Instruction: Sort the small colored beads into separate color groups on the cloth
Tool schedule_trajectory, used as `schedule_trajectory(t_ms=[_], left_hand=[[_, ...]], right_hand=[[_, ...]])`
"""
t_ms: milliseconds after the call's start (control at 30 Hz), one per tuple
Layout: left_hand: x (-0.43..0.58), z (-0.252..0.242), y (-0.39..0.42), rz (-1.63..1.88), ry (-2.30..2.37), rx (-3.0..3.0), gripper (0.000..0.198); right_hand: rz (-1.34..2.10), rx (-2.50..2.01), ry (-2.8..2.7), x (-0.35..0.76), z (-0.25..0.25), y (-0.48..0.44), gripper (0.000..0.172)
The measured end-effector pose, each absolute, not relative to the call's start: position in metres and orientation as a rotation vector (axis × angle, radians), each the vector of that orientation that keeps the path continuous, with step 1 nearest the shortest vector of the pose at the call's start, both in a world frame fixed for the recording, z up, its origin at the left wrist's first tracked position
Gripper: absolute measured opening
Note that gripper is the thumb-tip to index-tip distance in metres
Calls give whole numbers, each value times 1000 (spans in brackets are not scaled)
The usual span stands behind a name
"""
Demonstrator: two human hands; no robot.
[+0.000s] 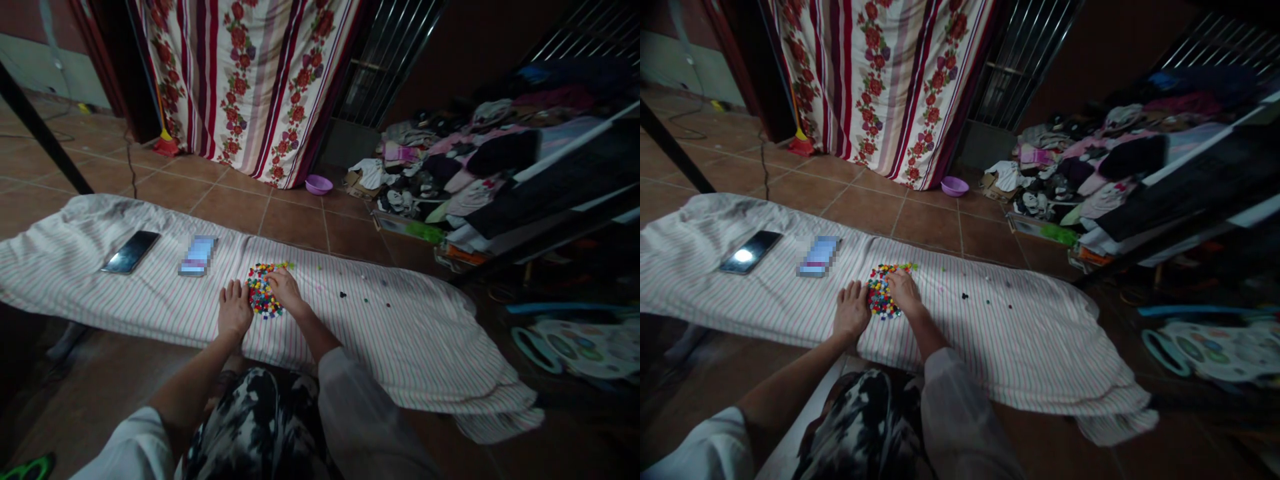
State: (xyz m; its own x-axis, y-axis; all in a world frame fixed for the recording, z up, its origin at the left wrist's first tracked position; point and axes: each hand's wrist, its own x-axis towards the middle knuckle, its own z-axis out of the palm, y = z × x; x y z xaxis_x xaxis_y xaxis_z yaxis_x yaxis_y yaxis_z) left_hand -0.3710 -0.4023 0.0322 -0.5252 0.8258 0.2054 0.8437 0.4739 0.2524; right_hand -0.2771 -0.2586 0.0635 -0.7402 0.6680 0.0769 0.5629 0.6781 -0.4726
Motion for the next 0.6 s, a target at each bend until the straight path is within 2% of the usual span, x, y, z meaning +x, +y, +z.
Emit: schedule_trajectory(t_ms=[467,600], left_hand=[[-371,30,-401,-457,-2652,-1510,46],[-371,30,-401,-446,-2647,-1505,46]], right_hand=[[519,-1229,-2819,-316,79,-258,39],[503,-1214,-2839,-315,82,-261,37]])
